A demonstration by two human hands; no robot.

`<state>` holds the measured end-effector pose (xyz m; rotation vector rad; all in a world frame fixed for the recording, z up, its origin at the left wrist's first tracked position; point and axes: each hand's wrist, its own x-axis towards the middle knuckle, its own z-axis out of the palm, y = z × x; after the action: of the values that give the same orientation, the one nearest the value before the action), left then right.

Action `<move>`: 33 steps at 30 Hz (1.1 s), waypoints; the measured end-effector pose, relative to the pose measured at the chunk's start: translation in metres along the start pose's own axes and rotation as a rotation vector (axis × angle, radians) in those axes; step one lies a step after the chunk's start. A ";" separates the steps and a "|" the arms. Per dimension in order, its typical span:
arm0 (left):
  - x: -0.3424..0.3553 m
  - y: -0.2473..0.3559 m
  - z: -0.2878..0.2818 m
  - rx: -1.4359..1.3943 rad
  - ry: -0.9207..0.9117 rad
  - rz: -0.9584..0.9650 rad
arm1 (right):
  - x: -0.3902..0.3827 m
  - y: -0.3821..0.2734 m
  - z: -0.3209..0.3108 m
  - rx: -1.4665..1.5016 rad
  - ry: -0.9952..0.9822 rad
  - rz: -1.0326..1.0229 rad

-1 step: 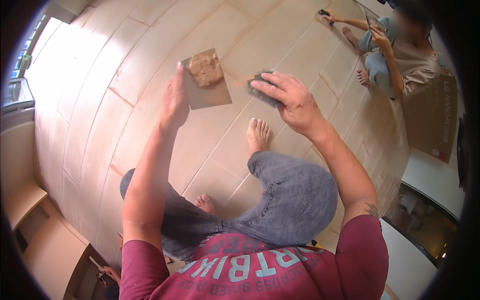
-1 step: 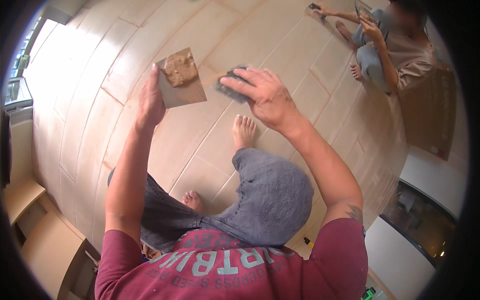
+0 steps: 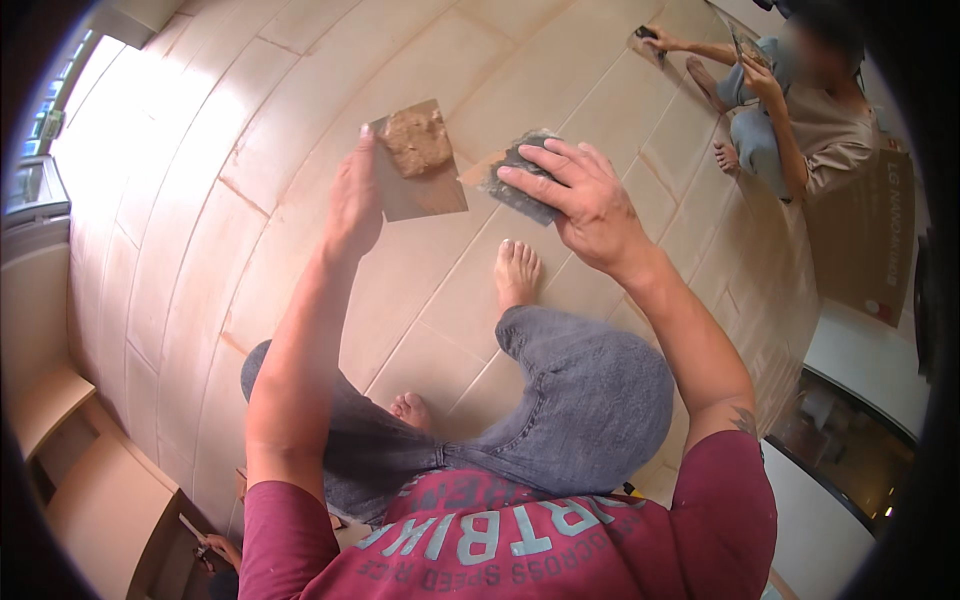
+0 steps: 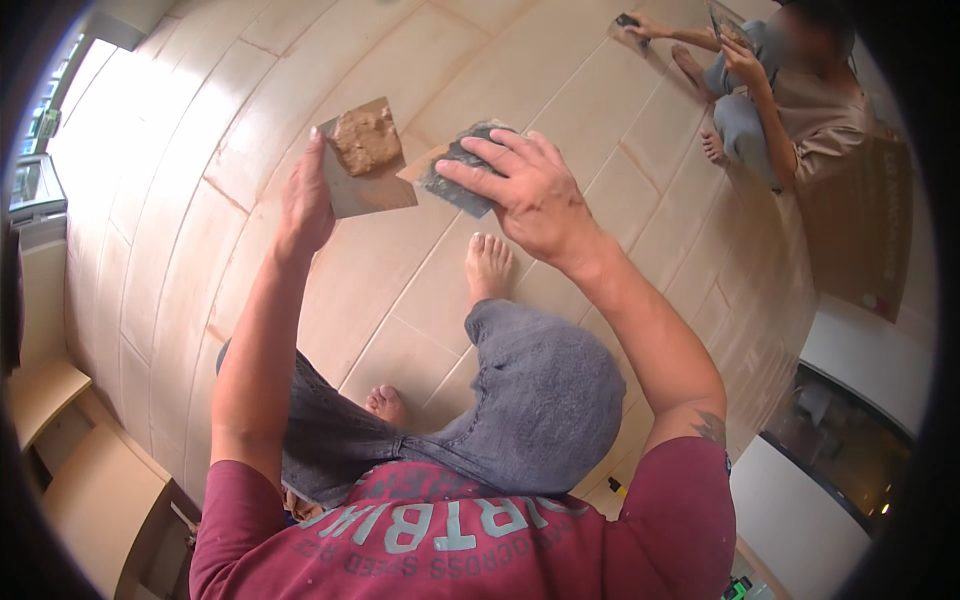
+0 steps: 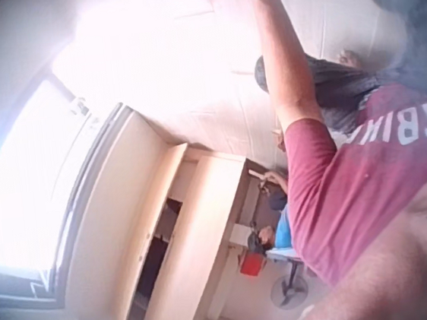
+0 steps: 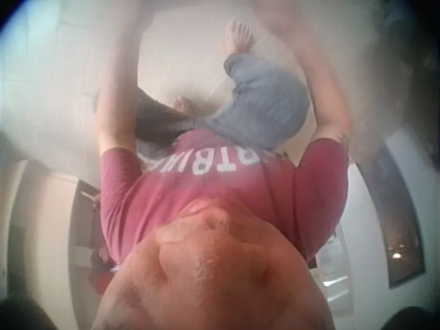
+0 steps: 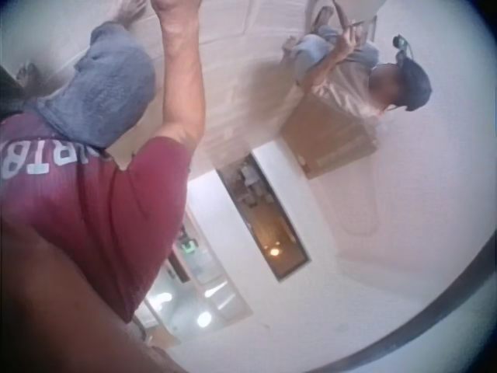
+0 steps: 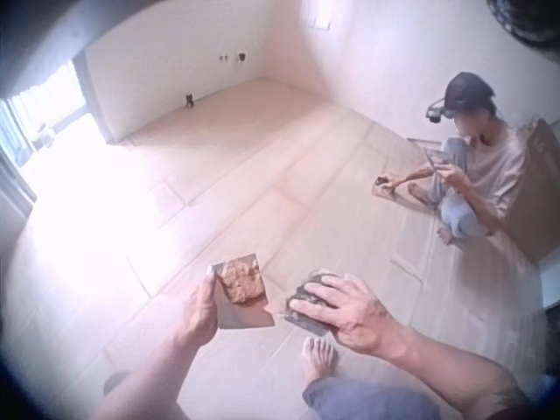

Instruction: The person scoops grout from a hawk onto a trowel and applies it to the gaps between floor tiles. They then use a rubber float to press and smooth the grout into the joints, working across multiple tile sections while kneeling.

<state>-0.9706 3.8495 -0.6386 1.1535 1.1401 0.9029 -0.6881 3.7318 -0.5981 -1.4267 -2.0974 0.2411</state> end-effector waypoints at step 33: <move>-0.002 0.010 -0.069 -0.171 0.442 -0.167 | 0.110 0.135 0.245 -0.173 -0.309 0.195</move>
<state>-1.0385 3.8642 -0.6300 0.7237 1.4583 1.1333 -0.7463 3.9280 -0.8187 -1.7978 -2.2671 0.3860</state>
